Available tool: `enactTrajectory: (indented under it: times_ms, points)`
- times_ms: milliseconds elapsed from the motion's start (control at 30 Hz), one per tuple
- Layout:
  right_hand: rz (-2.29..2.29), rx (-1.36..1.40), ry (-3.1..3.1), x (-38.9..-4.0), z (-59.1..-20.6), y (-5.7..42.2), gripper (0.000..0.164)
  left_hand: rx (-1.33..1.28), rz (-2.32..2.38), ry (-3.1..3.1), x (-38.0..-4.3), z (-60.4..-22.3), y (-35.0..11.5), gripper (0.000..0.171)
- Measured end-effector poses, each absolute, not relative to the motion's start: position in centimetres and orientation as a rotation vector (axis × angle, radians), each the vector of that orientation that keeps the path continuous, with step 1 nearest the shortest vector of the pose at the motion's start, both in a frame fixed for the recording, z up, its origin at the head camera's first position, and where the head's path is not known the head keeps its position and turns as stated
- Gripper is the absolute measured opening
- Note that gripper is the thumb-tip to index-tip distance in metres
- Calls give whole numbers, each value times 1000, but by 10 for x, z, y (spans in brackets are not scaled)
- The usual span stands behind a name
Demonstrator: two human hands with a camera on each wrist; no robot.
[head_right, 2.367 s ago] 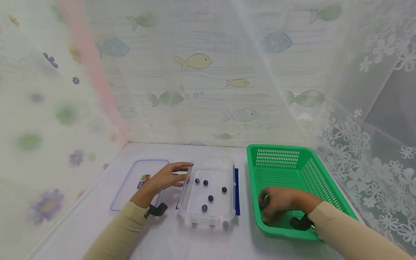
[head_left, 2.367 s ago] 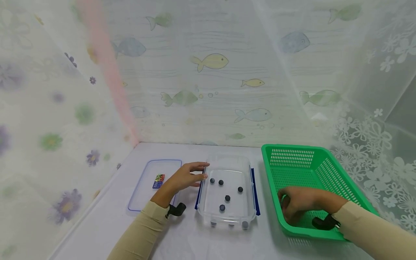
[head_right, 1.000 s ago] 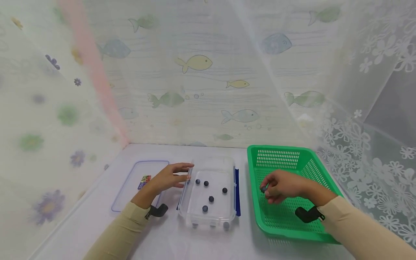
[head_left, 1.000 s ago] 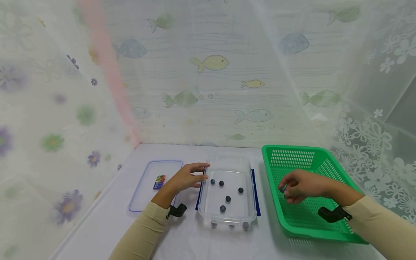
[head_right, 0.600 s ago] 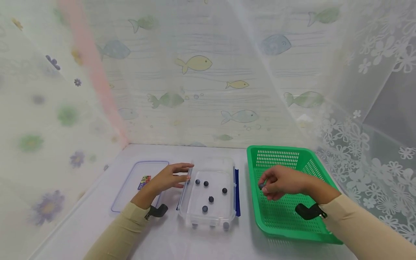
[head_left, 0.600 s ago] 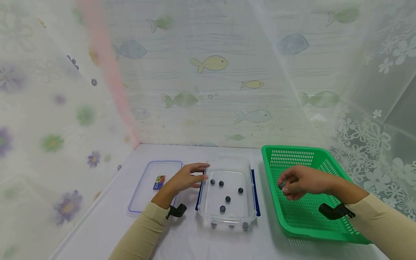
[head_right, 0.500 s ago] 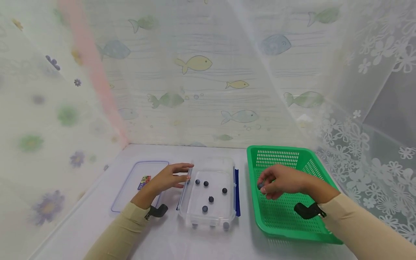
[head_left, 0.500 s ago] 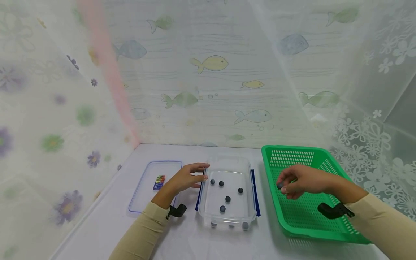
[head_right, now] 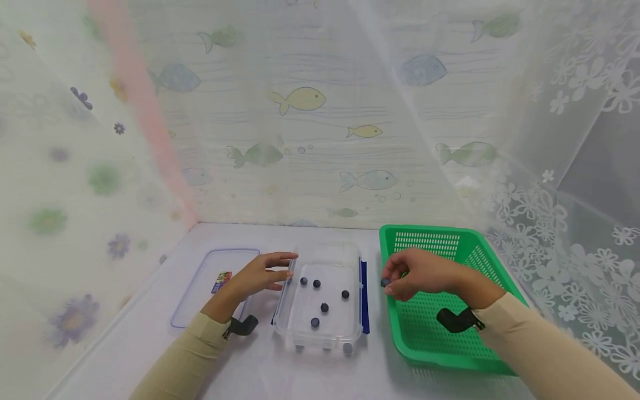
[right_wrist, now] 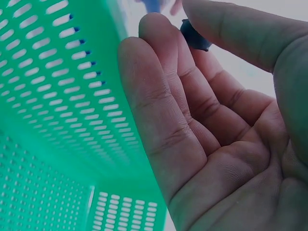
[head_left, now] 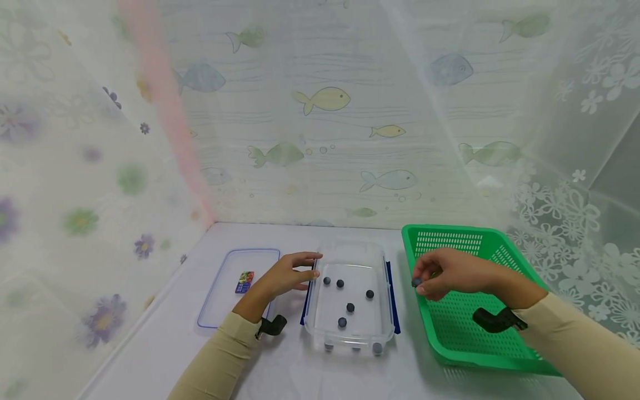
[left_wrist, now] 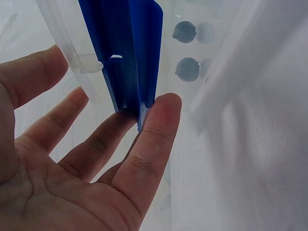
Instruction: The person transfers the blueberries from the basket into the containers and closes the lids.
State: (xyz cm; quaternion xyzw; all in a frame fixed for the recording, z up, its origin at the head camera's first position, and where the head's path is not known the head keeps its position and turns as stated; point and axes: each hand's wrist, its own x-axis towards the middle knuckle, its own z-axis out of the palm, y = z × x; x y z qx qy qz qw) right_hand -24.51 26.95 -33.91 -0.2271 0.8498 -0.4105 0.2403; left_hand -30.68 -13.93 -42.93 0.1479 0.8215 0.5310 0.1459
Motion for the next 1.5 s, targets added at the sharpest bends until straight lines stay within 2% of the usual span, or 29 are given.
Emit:
enactTrajectory:
  times_ms: [933, 1500]
  points:
    - [-1088, -682, 2362, -258, -341, 207, 27, 419, 1526, 2363, -307, -428, -139, 48]
    - [-1116, -681, 2316, -261, -346, 190, 24, 427, 1516, 2372, -307, -430, -139, 48]
